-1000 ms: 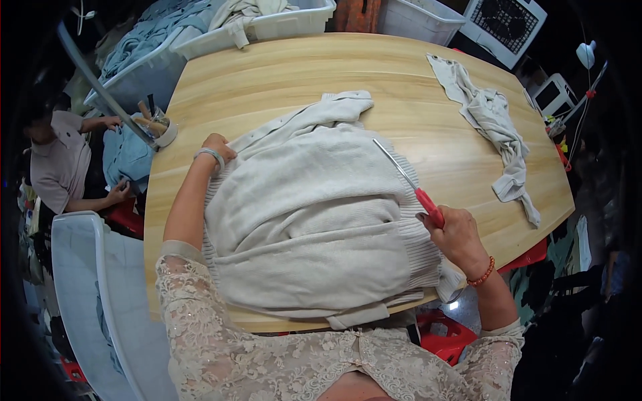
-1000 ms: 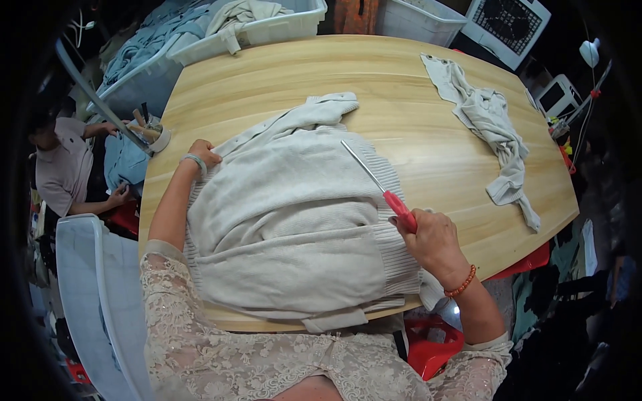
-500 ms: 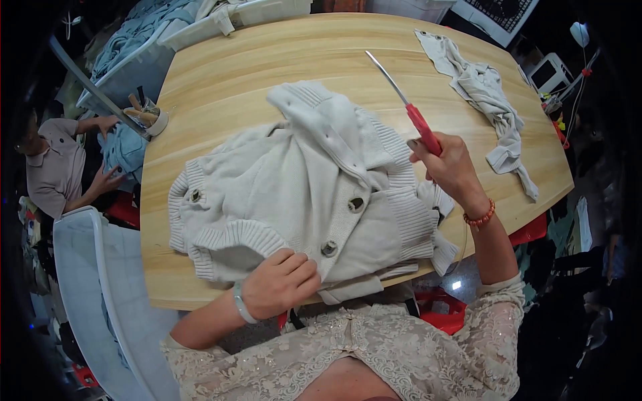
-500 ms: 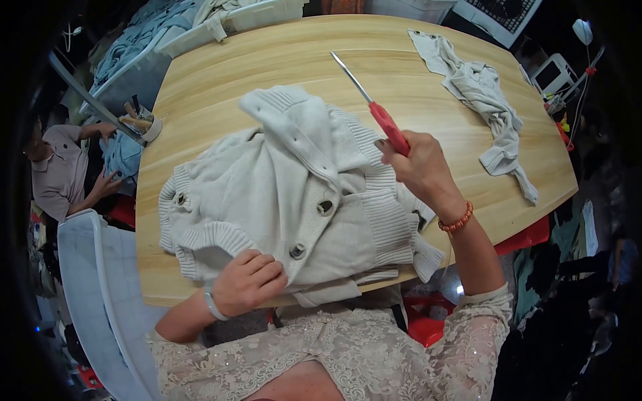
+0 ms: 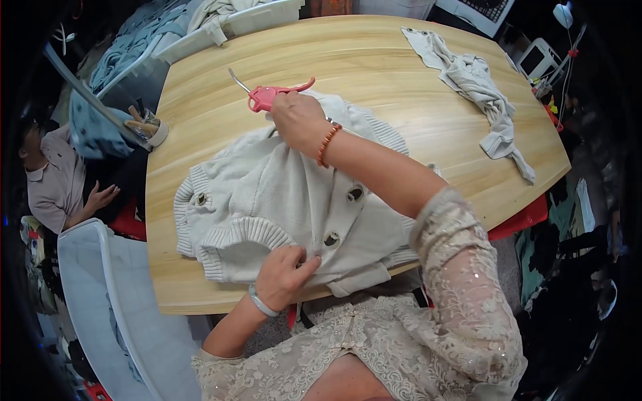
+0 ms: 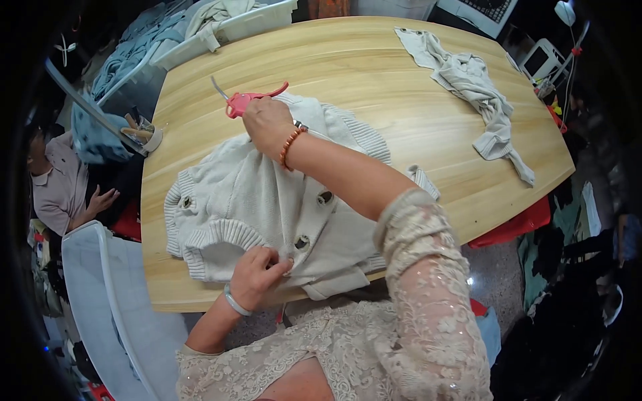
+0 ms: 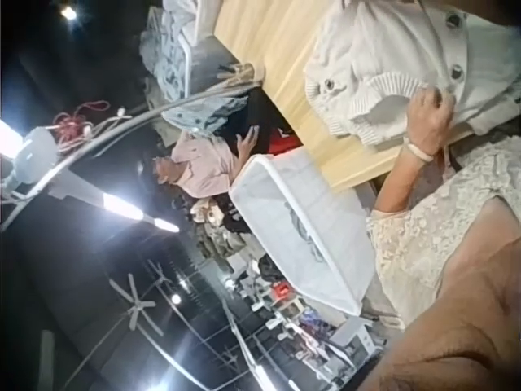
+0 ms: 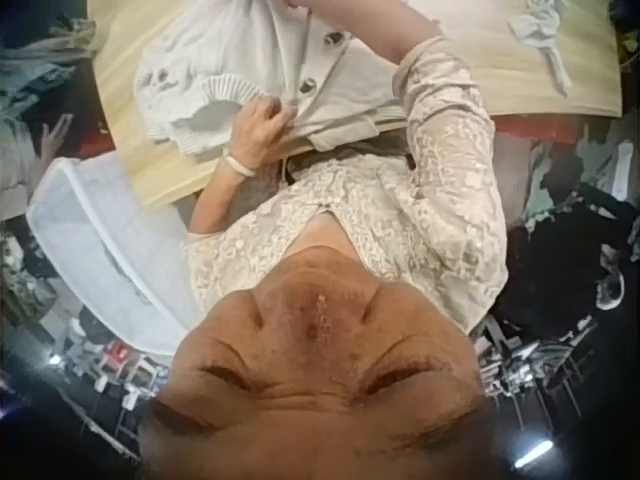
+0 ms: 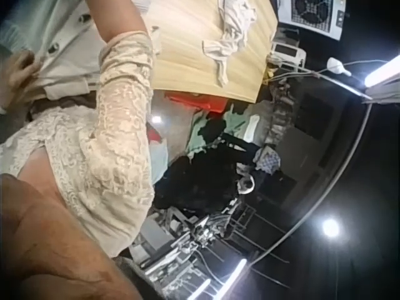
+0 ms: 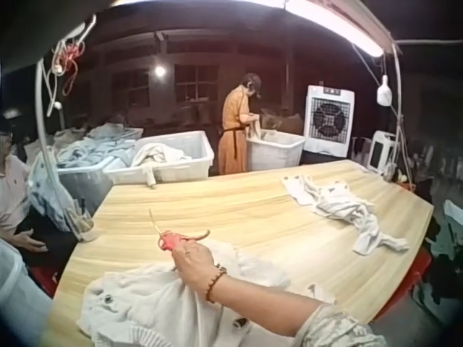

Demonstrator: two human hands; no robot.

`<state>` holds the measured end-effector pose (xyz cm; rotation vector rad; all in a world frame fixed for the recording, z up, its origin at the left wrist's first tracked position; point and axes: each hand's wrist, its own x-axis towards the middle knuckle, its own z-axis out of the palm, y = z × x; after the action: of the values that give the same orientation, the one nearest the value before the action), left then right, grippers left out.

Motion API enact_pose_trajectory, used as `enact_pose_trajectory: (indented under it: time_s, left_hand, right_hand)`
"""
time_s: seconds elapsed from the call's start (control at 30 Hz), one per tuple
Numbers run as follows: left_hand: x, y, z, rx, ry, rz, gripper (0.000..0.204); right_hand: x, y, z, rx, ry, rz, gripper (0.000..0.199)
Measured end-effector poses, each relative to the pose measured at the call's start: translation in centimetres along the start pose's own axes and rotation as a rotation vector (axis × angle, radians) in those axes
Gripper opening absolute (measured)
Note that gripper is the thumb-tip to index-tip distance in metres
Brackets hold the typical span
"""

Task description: Trimming loose threads and inspecting white knit sweaters using scissors in a workshop environment.

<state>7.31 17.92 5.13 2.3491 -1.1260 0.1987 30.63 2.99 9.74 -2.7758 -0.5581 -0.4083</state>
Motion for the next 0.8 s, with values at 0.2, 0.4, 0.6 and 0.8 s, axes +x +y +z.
enact_pose_trajectory:
  time_s: [0.2, 0.4, 0.6, 0.8]
  left_hand:
    - [-1.9, -3.6, -5.4, 0.352, 0.295, -0.123, 0.025]
    - [-4.7, -7.2, -8.6, 0.238, 0.501, -0.389, 0.043]
    - [-4.4, -5.8, -5.4, 0.048, 0.084, -0.381, 0.043]
    - [-5.1, -5.1, -6.1, -0.031, 0.097, -0.447, 0.027]
  right_hand:
    - [0.2, 6.7, -5.8, 0.050, 0.019, 0.177, 0.029]
    - [-13.4, 14.8, -16.1, 0.336, 0.065, 0.379, 0.025]
    - [-27.6, 14.6, -13.9, -0.396, -0.138, 0.505, 0.026]
    - [-28.6, 9.0, -14.2, -0.411, 0.139, 0.336, 0.026]
